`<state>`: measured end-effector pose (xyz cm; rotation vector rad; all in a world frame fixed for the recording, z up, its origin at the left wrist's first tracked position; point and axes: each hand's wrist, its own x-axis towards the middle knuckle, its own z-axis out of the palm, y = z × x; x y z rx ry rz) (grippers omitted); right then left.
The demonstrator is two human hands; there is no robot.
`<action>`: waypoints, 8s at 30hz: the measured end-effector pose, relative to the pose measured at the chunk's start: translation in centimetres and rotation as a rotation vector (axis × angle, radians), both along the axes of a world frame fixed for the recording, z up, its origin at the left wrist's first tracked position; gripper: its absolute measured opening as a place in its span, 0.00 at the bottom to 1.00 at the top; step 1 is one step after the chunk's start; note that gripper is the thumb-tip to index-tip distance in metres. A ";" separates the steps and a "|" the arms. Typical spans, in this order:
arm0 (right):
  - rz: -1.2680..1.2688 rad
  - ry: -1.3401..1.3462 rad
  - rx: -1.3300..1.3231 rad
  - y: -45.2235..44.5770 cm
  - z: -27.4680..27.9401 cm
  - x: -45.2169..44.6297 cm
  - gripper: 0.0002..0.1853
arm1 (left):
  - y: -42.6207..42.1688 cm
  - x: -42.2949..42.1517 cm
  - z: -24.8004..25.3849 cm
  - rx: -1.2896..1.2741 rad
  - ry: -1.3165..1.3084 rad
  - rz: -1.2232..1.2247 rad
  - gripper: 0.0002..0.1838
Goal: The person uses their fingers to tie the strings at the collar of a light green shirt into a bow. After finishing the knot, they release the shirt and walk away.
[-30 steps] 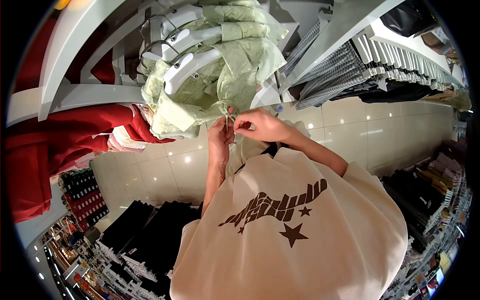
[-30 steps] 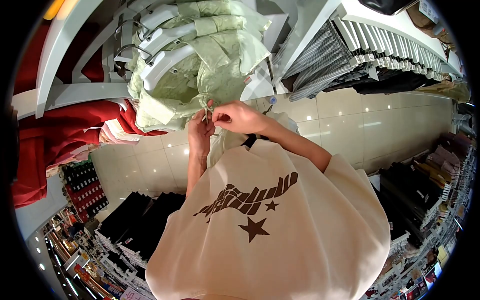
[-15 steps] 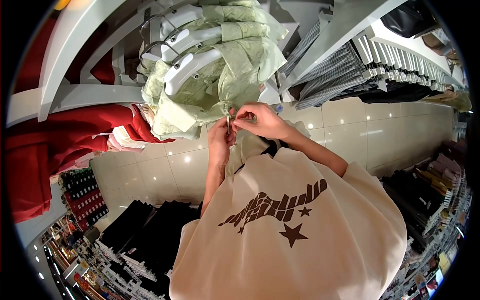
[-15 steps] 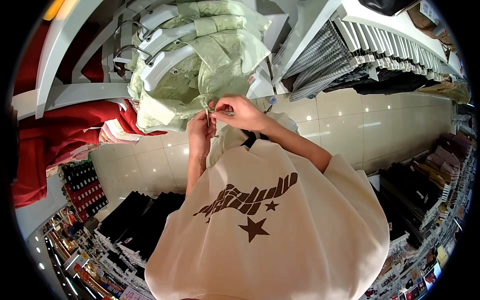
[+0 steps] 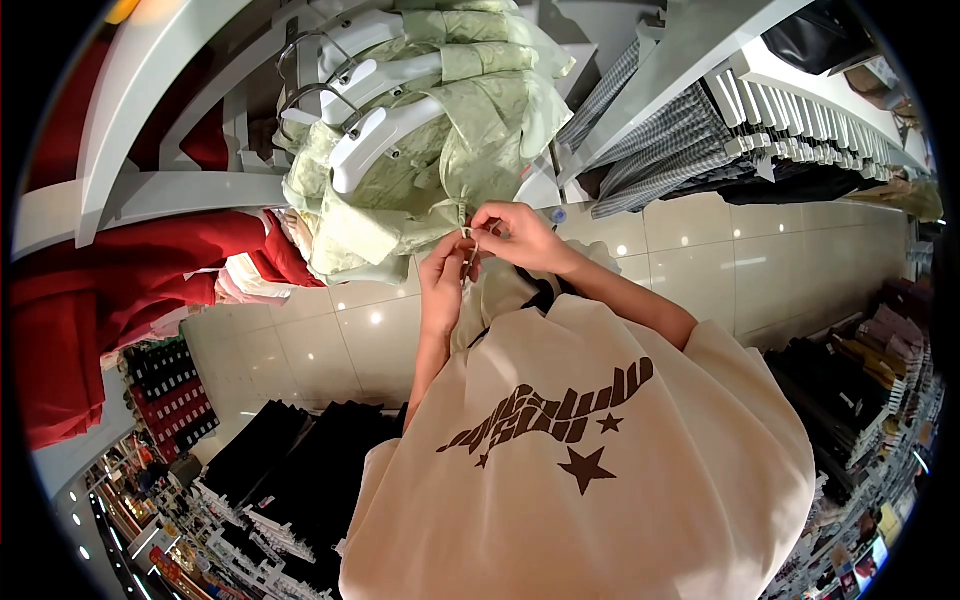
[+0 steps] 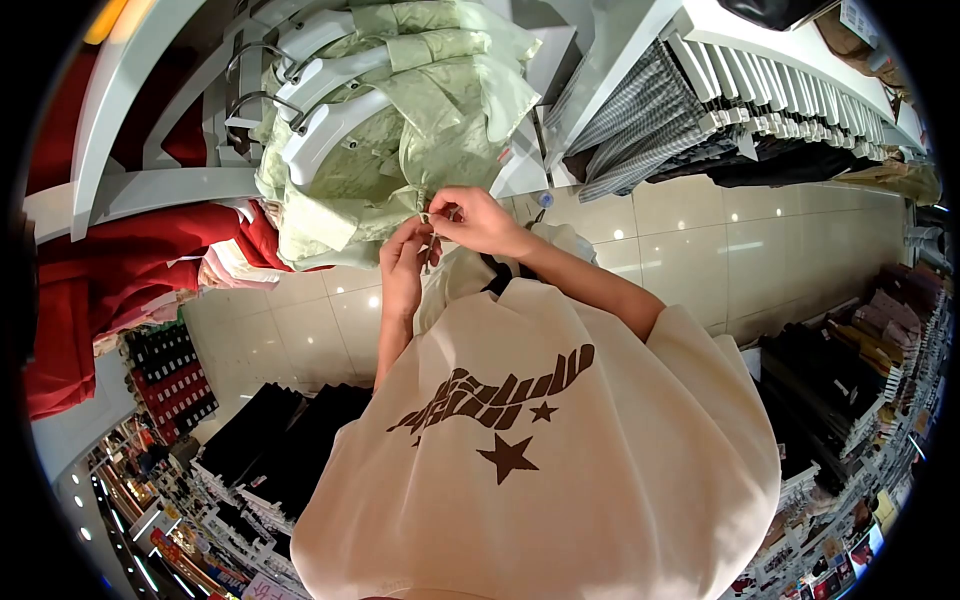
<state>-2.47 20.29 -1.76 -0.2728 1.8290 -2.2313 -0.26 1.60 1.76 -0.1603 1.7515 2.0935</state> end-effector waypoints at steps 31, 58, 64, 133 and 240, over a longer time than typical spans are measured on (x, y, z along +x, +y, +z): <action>0.028 -0.036 0.099 0.1 -1.1 -0.3 0.06 | -0.8 -0.5 -2.2 -0.214 0.110 0.064 0.08; -0.188 0.397 0.368 -0.8 1.7 -0.1 0.08 | -0.8 -0.3 -2.1 -0.177 0.143 0.163 0.07; -0.207 0.448 0.309 -0.9 0.8 -0.5 0.06 | 0.0 -0.1 -1.0 -0.248 0.235 0.209 0.05; -0.058 -0.022 -0.030 -1.0 -1.0 -0.2 0.07 | -0.9 -0.6 -0.4 -0.149 0.250 0.129 0.03; -0.333 -0.045 0.313 -9.6 -1.0 2.8 0.16 | -9.9 -2.7 -6.1 -0.045 0.101 -0.150 0.08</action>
